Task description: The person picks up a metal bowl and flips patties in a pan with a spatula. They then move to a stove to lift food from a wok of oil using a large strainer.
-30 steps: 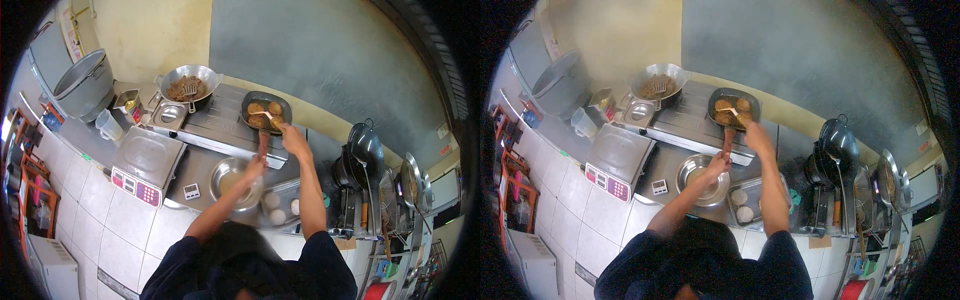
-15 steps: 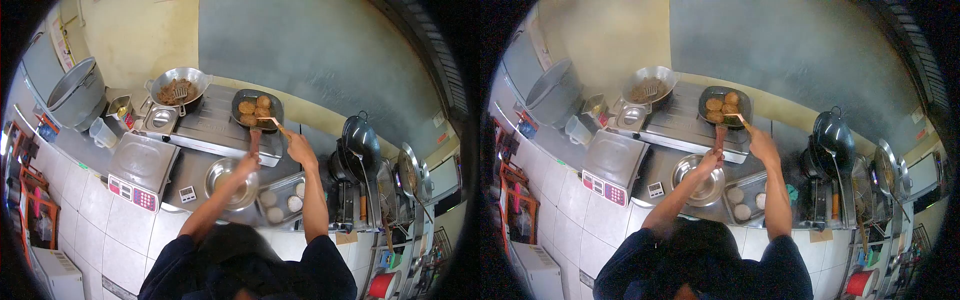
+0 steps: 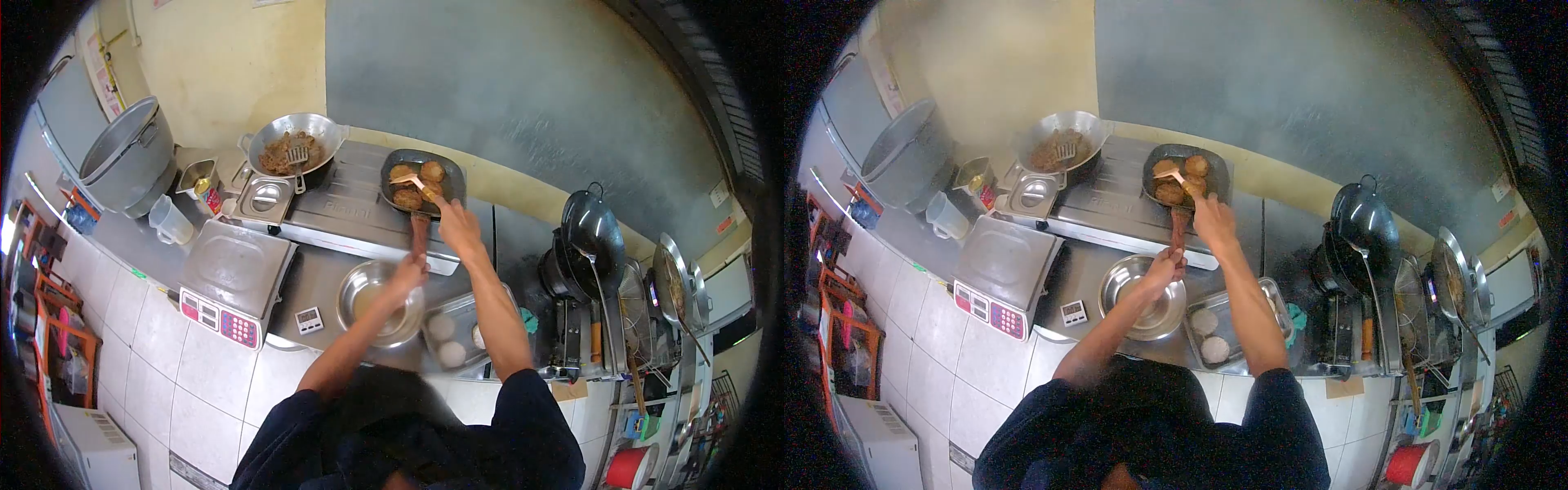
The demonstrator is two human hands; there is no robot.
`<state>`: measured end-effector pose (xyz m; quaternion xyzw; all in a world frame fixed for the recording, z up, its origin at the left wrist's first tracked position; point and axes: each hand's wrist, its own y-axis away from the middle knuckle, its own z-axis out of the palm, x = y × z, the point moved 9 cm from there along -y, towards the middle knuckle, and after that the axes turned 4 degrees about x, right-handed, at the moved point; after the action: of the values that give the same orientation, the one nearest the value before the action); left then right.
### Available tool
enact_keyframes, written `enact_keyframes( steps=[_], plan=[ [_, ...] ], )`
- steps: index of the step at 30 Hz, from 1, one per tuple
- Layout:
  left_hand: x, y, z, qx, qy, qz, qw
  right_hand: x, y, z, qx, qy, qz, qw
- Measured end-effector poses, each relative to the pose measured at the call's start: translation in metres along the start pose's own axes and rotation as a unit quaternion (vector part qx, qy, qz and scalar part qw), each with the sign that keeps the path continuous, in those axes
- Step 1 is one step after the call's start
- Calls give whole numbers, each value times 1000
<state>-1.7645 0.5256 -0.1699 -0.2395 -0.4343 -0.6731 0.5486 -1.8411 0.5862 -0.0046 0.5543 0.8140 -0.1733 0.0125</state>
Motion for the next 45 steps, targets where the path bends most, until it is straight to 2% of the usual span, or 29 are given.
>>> enact_keyframes(
  steps=[6,10,12,18,21,23,26,30,33,37,39,40,42,45],
  plan=[
    [-5,-2,-9,5,-31,4,999,11,-9,-8,0,4,21,1000],
    [-7,-4,-12,-7,-16,3,1000,-6,15,-56,-12,-5,4,1000],
    [-12,-8,-14,-22,-54,-1,998,-10,29,-65,-30,-5,6,1000],
    [-18,-12,-7,-8,-42,-12,999,-12,34,-12,-48,35,23,998],
    [-13,-7,-4,-37,-39,-9,999,-9,26,-12,-16,9,49,999],
    [-11,-7,-5,-37,-31,-9,999,-16,25,-21,-14,17,18,1000],
    [-11,-6,-8,-33,-20,-5,999,-8,25,-41,-43,-22,47,998],
    [-4,-2,-12,11,-31,14,999,26,21,-38,9,1,85,996],
    [-2,-2,-15,23,-38,10,999,38,33,-21,-12,-13,119,993],
    [-1,3,-11,4,-19,5,1000,26,41,-40,-21,-22,93,995],
    [0,4,-10,15,-26,6,1000,26,26,-43,13,-16,68,997],
    [0,2,-11,13,-28,6,999,24,17,-41,15,-17,70,997],
    [-5,-2,-13,3,-31,4,1000,15,-2,-39,77,-35,78,993],
    [-1,1,-12,2,-31,2,1000,20,-35,-6,88,-52,63,993]
  ],
)
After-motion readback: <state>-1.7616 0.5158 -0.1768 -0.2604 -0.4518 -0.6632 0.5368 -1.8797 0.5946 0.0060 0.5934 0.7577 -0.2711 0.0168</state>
